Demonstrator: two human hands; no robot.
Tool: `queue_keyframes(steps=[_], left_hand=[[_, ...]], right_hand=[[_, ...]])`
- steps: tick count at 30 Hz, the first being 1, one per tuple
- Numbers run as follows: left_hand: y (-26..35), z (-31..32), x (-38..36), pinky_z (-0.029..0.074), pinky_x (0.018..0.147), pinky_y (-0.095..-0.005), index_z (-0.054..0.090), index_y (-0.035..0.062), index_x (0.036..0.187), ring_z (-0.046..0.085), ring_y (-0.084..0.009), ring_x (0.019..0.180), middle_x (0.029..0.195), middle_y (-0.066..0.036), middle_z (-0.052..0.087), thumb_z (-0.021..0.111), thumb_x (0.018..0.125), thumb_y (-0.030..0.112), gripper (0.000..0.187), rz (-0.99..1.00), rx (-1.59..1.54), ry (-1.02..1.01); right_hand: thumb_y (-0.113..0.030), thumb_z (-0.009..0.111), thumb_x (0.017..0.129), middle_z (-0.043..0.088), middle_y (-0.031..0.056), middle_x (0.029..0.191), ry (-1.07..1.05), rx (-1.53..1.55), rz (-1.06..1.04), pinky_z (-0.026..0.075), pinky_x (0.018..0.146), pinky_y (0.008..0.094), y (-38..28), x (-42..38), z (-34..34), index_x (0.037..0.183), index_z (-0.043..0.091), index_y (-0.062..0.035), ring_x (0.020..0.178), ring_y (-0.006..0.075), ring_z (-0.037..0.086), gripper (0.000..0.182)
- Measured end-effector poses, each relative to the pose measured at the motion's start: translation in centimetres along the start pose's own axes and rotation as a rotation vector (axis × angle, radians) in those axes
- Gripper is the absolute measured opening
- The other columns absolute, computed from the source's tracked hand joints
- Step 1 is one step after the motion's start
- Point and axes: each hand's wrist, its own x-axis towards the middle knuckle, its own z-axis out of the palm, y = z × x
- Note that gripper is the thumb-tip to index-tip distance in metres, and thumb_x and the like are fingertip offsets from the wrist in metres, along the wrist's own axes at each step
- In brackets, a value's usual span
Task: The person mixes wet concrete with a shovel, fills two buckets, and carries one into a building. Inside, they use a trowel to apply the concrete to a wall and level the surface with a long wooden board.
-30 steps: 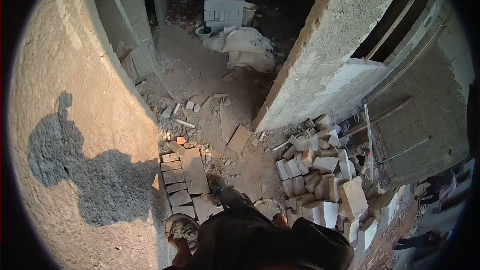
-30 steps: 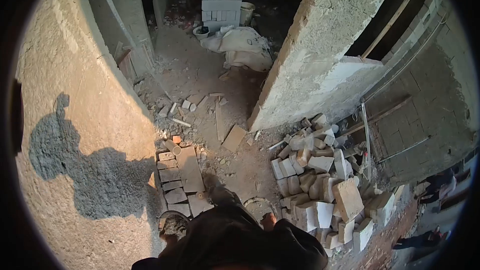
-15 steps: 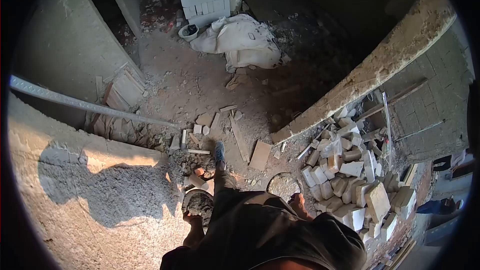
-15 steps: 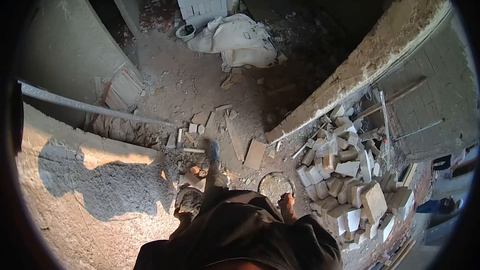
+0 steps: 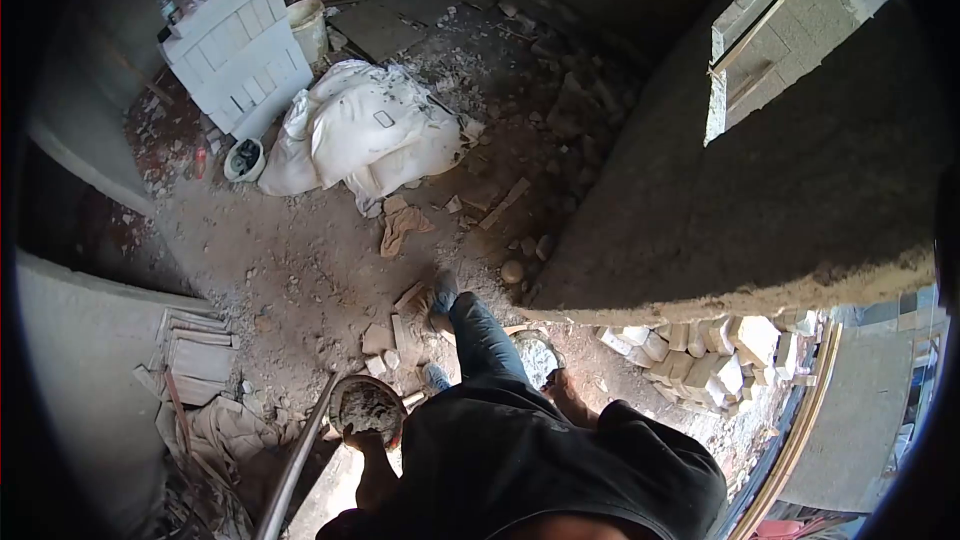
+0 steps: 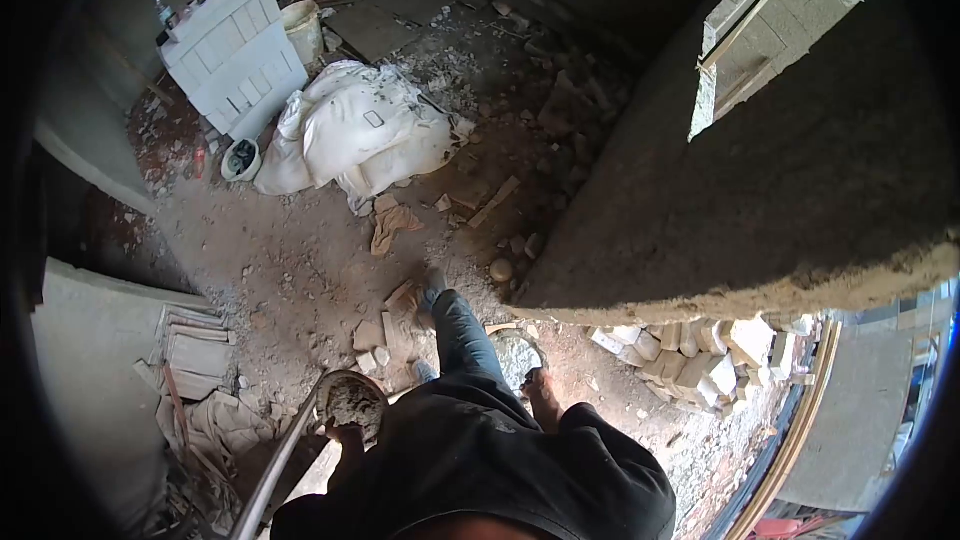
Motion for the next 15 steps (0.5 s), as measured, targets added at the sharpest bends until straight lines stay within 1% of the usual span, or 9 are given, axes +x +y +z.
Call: queue_keyframes(steps=[2, 4, 6, 7, 8, 9, 12, 14, 15], left_hand=[[1.6, 6.6, 2.3, 0.035, 0.093, -0.0447, 0.045, 0.0056, 0.122, 0.044, -0.0336, 0.112, 0.124, -0.015, 0.047, 0.060, 0.056, 0.029, 0.072, 0.011, 0.030, -0.122], [1.6, 11.5, 5.0, 0.035, 0.093, -0.0446, 0.046, 0.0059, 0.120, 0.044, -0.0330, 0.112, 0.125, -0.015, 0.047, 0.060, 0.055, 0.029, 0.070, 0.030, 0.087, -0.094], [2.2, 18.4, 7.6, 0.034, 0.093, -0.0446, 0.049, 0.0065, 0.117, 0.043, -0.0319, 0.113, 0.127, -0.014, 0.045, 0.060, 0.055, 0.029, 0.067, 0.093, 0.158, -0.065], [3.9, 21.1, 7.9, 0.034, 0.094, -0.0446, 0.050, 0.0068, 0.115, 0.043, -0.0314, 0.114, 0.128, -0.014, 0.044, 0.060, 0.054, 0.029, 0.065, 0.138, 0.196, -0.036], [4.6, 26.3, 8.1, 0.033, 0.094, -0.0445, 0.052, 0.0070, 0.113, 0.042, -0.0309, 0.115, 0.129, -0.014, 0.044, 0.060, 0.054, 0.029, 0.064, 0.175, 0.205, -0.033], [4.2, 29.7, 7.5, 0.031, 0.096, -0.0449, 0.054, 0.0088, 0.107, 0.039, -0.0285, 0.118, 0.134, -0.012, 0.040, 0.060, 0.053, 0.032, 0.060, 0.100, 0.100, -0.045], [4.8, 40.4, 5.8, 0.029, 0.097, -0.0450, 0.053, 0.0132, 0.110, 0.036, -0.0272, 0.121, 0.136, -0.010, 0.038, 0.061, 0.051, 0.033, 0.063, 0.207, 0.284, 0.004], [3.7, 45.2, 7.3, 0.032, 0.095, -0.0442, 0.053, 0.0184, 0.108, 0.040, -0.0289, 0.117, 0.133, -0.010, 0.042, 0.062, 0.049, 0.033, 0.062, 0.066, 0.209, -0.090], [4.0, 48.1, 7.8, 0.034, 0.080, -0.0432, 0.047, 0.0215, 0.104, 0.043, -0.0254, 0.095, 0.109, -0.004, 0.044, 0.062, 0.050, 0.033, 0.057, 0.000, 0.267, -0.032]], right_hand=[[-0.017, 0.077, 0.060, 0.059, 0.0105, 0.071, -0.128, 0.027, 0.061, 0.046, 0.058, 0.0333, -3.1, 2.8, 1.4, 0.084, 0.053, 0.0008, 0.070, 0.0191, 0.059, 0.038], [-0.023, 0.076, 0.063, 0.057, 0.0115, 0.072, -0.079, 0.394, 0.018, 0.045, 0.059, 0.0364, -10.2, 2.4, -0.2, 0.084, 0.053, -0.0004, 0.068, 0.0224, 0.056, 0.039], [0.000, 0.062, 0.063, 0.057, 0.0098, 0.067, -0.007, 0.258, 0.160, 0.046, 0.052, 0.0321, -14.3, 6.1, 0.9, 0.082, 0.053, 0.0014, 0.063, 0.0181, 0.057, 0.021], [0.000, 0.062, 0.063, 0.057, 0.0095, 0.068, 0.021, 0.193, 0.162, 0.046, 0.052, 0.0322, -16.2, 7.7, 1.3, 0.082, 0.053, 0.0012, 0.063, 0.0180, 0.057, 0.021], [0.000, 0.062, 0.064, 0.057, 0.0091, 0.068, 0.065, 0.150, 0.143, 0.046, 0.053, 0.0323, -17.9, 10.0, 1.5, 0.082, 0.053, 0.0010, 0.064, 0.0179, 0.057, 0.021], [0.000, 0.062, 0.064, 0.056, 0.0088, 0.068, 0.099, 0.117, 0.131, 0.046, 0.053, 0.0324, -19.2, 12.3, 1.6, 0.083, 0.053, 0.0008, 0.064, 0.0179, 0.056, 0.020], [0.001, 0.061, 0.065, 0.056, 0.0078, 0.070, 0.183, 0.054, 0.161, 0.045, 0.053, 0.0328, -22.3, 16.4, 1.3, 0.083, 0.053, 0.0001, 0.065, 0.0177, 0.056, 0.020], [0.001, 0.061, 0.066, 0.055, 0.0072, 0.070, 0.231, 0.059, 0.175, 0.045, 0.053, 0.0330, -24.9, 18.9, 0.0, 0.084, 0.052, -0.0003, 0.065, 0.0176, 0.055, 0.020], [0.002, 0.060, 0.067, 0.054, 0.0061, 0.072, 0.211, 0.160, 0.220, 0.045, 0.054, 0.0339, -27.1, 18.9, -1.6, 0.083, 0.052, -0.0015, 0.066, 0.0173, 0.054, 0.019]])
